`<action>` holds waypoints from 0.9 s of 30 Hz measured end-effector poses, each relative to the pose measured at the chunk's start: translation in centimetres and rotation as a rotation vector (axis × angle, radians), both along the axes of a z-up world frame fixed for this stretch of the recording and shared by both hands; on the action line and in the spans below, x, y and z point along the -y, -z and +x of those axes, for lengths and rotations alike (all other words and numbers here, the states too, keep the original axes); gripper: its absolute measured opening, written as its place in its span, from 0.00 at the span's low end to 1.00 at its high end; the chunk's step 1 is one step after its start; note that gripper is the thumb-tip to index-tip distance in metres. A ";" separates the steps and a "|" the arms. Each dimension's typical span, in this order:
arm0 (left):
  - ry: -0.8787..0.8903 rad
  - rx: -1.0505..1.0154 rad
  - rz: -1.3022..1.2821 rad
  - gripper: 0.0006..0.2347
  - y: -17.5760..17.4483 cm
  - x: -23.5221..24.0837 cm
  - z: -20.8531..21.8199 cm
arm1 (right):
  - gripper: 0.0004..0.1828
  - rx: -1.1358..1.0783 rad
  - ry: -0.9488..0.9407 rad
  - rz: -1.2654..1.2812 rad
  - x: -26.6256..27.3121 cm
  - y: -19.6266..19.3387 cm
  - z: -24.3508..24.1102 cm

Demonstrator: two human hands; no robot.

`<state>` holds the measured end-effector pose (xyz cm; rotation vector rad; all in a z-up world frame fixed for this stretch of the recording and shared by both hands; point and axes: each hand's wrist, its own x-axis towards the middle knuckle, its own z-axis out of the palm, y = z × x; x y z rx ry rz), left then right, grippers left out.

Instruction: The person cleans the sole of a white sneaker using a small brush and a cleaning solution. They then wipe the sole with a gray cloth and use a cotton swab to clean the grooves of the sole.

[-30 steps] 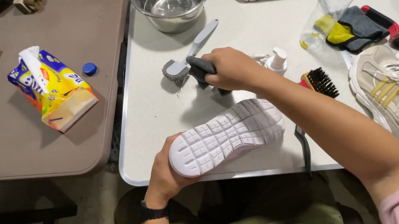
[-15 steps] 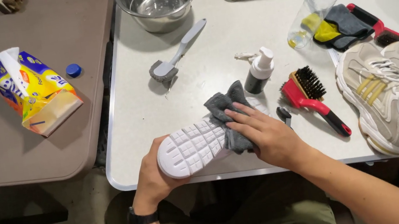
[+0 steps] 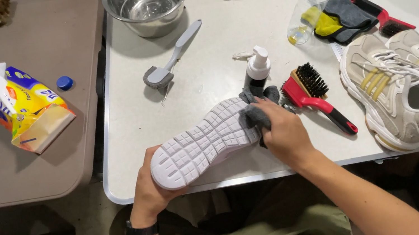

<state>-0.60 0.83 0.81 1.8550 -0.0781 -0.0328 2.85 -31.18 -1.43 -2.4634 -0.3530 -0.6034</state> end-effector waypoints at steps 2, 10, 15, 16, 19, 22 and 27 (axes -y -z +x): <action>-0.001 -0.002 -0.007 0.37 0.2 -0.1 -0.1 | 0.28 0.057 -0.020 -0.051 -1.7 -0.9 -0.6; -0.043 0.023 0.054 0.36 0.6 0.0 0.2 | 0.22 0.190 -0.120 -0.175 -4.3 -2.7 0.6; -0.077 0.075 0.043 0.33 0.7 0.0 0.0 | 0.20 0.177 -0.271 -0.334 -1.6 -3.1 -1.1; -0.082 0.078 0.038 0.33 0.6 -0.1 0.3 | 0.20 0.180 -0.276 -0.338 -1.2 -3.4 -1.9; -0.042 0.094 -0.008 0.33 0.4 0.0 0.2 | 0.19 0.153 -0.325 -0.395 0.2 -4.3 -4.6; -0.031 0.099 0.011 0.33 0.1 0.0 0.7 | 0.18 0.044 -0.364 -0.328 1.5 -5.7 -5.4; -0.043 0.085 -0.012 0.32 0.2 -0.2 0.5 | 0.21 0.019 -0.148 0.165 1.6 -6.9 -4.2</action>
